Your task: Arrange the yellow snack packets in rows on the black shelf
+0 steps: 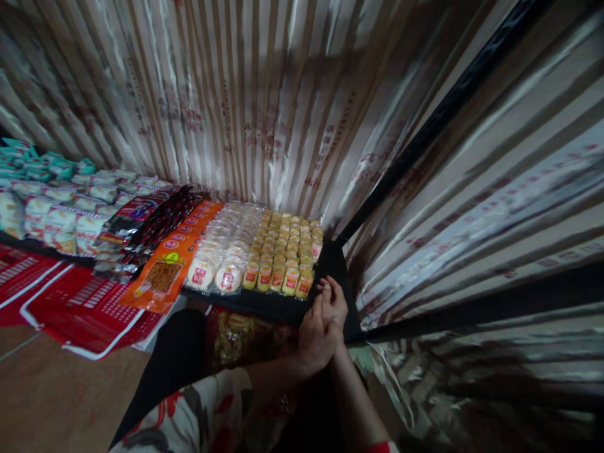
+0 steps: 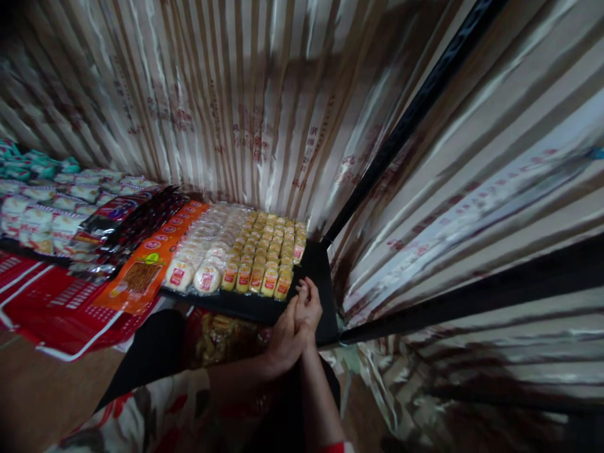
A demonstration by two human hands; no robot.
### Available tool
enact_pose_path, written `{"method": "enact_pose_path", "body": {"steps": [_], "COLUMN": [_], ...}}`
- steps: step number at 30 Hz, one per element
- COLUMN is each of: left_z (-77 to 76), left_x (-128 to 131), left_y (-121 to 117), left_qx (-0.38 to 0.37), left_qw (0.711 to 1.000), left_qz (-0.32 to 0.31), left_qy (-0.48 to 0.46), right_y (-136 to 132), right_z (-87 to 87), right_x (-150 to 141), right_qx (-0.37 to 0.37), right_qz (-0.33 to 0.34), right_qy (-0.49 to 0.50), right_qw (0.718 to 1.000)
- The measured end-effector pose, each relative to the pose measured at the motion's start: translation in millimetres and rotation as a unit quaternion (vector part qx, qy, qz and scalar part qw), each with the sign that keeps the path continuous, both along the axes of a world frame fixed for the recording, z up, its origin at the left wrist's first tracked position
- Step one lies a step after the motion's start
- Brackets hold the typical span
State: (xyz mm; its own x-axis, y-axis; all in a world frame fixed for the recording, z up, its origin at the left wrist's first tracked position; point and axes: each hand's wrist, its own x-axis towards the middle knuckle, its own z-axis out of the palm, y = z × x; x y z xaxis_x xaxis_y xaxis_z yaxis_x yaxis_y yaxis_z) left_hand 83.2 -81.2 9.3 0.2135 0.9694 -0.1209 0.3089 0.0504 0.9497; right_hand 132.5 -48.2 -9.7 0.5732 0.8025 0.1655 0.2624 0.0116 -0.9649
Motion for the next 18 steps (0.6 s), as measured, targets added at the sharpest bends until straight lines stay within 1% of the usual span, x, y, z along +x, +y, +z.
{"method": "enact_pose_path", "body": {"steps": [3, 5, 6, 8, 10, 12, 14, 16, 18], "left_z": [-13.0, -24.1, -29.8, -41.5, -54.1, -68.7, -85.2, -101.8, -116.2], "left_x": [-38.0, -65.7, -79.3, -105.1, -127.5, -145.8, -159.6, -168.2, -171.3], "left_y": [-33.5, -55.4, -65.1, -80.0, -87.2, -85.7, -76.2, -60.7, -41.6], "left_qx": [0.055, 0.084, 0.086, 0.065, 0.012, -0.049, -0.1, -0.141, -0.182], "left_qw": [0.997, 0.992, 0.99, 0.991, 0.994, 0.996, 0.994, 0.987, 0.978], "left_qz": [-0.043, -0.068, -0.078, -0.087, -0.092, -0.073, -0.037, -0.011, 0.022], "left_qy": [-0.031, -0.065, -0.077, -0.081, -0.061, -0.017, 0.034, 0.07, 0.096], "right_y": [-19.2, -40.6, -52.0, -72.0, -83.7, -85.8, -80.4, -70.5, -58.6], "right_z": [-7.9, -17.3, -23.0, -36.5, -52.6, -70.4, -87.5, -101.6, -112.0], "right_x": [-14.1, -32.6, -43.1, -62.9, -78.1, -87.4, -92.3, -94.7, -95.9], "right_qx": [-0.023, -0.035, -0.045, -0.081, -0.128, -0.172, -0.218, -0.263, -0.295], "right_qz": [-0.007, -0.003, 0.004, 0.035, 0.093, 0.161, 0.206, 0.221, 0.218], "right_qy": [0.028, 0.037, 0.034, 0.012, -0.004, -0.023, -0.068, -0.121, -0.15], "right_qw": [0.999, 0.999, 0.998, 0.996, 0.987, 0.972, 0.951, 0.931, 0.918]}}
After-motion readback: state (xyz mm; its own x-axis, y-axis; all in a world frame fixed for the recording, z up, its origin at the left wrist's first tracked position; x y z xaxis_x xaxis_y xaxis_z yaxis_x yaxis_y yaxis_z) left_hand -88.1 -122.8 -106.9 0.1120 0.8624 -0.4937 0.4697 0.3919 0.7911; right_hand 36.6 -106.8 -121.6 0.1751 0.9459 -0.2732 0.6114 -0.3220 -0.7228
